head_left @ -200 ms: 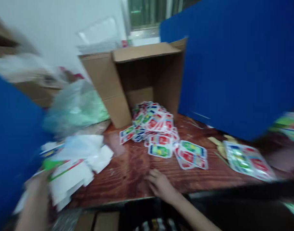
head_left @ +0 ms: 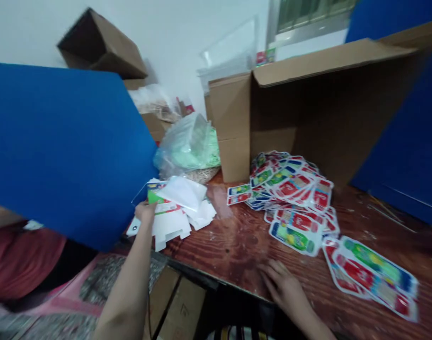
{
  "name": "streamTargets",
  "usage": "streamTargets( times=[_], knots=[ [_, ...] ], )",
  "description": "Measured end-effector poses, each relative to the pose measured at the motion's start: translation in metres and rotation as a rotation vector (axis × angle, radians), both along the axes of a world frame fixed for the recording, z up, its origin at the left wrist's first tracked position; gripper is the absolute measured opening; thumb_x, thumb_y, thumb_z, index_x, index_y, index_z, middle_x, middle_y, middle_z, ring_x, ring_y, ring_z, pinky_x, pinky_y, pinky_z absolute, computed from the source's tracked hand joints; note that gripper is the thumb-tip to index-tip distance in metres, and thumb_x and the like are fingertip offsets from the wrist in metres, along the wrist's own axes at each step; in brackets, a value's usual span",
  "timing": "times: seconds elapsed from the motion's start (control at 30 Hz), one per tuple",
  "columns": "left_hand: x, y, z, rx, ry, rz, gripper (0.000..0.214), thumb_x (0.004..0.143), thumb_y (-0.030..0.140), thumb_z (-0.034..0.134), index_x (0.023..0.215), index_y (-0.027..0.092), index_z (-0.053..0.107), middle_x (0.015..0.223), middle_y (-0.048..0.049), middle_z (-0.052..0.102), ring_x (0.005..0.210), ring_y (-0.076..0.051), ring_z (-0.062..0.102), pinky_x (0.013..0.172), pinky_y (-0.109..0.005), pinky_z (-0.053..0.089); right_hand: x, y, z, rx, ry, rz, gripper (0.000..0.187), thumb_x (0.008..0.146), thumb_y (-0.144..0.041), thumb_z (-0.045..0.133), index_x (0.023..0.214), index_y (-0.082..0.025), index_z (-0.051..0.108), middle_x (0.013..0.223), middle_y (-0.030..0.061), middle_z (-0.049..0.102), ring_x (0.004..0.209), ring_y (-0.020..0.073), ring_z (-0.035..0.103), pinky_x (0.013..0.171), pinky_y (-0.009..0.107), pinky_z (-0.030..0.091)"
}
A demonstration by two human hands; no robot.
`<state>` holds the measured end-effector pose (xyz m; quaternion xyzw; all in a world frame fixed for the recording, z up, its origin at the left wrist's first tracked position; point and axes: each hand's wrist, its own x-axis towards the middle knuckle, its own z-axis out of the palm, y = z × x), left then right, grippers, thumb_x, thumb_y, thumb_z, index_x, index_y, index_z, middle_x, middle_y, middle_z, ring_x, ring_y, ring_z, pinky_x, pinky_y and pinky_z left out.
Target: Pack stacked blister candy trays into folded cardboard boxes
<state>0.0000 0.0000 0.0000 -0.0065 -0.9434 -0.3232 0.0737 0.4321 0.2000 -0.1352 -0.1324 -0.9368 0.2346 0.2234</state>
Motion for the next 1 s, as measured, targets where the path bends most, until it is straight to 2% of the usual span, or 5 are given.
streamTargets(
  times=[0.2,0.43,0.63,0.77,1.0],
  knots=[
    [-0.01,0.006,0.006,0.101,0.055,0.106,0.021,0.071,0.023,0.071,0.087,0.011,0.067,0.086,-0.0137,0.072,0.086,-0.028,0.067,0.076,-0.035,0.049,-0.001,0.001,-0.005,0.043,0.056,0.003,0.027,0.092,-0.023,0.046,0.108,-0.024,0.068,0.097,0.0077,0.069,0.089,0.0213,0.066,0.079,0.035,0.057],
    [-0.004,0.007,0.055,0.207,0.256,0.067,0.02,0.074,0.025,0.064,0.09,0.012,0.062,0.073,-0.004,0.067,0.067,-0.017,0.063,0.068,-0.029,0.048,-0.003,0.0,0.003,0.035,0.097,-0.012,0.024,0.092,-0.025,0.047,0.102,-0.023,0.069,0.092,0.007,0.07,0.085,0.0198,0.067,0.077,0.032,0.057],
    [0.041,-0.008,0.092,0.267,0.616,0.018,0.015,0.079,0.03,0.062,0.087,0.018,0.059,0.079,-0.001,0.065,0.069,-0.015,0.058,0.07,-0.026,0.044,-0.002,0.003,-0.001,0.065,0.134,-0.008,0.025,0.092,-0.028,0.048,0.099,-0.023,0.071,0.091,0.0075,0.071,0.083,0.0208,0.069,0.072,0.032,0.059],
    [0.078,-0.016,0.104,0.568,0.777,-0.098,0.019,0.078,0.032,0.066,0.086,0.017,0.057,0.073,0.0027,0.06,0.061,-0.01,0.054,0.063,-0.021,0.043,0.0,0.003,-0.009,0.074,0.147,0.0,0.025,0.092,-0.029,0.049,0.105,-0.023,0.069,0.1,0.0074,0.072,0.091,0.023,0.07,0.079,0.036,0.059],
    [0.135,0.002,0.103,1.287,-0.002,-0.336,0.027,0.068,0.021,0.075,0.083,0.019,0.052,0.073,0.0018,0.066,0.065,-0.014,0.065,0.07,-0.03,0.054,-0.019,-0.01,0.073,-0.082,0.377,-0.32,0.07,0.085,-0.045,0.062,0.144,-0.022,0.032,0.134,0.0148,0.05,0.122,0.0312,0.052,0.099,0.052,0.047]
  ],
)
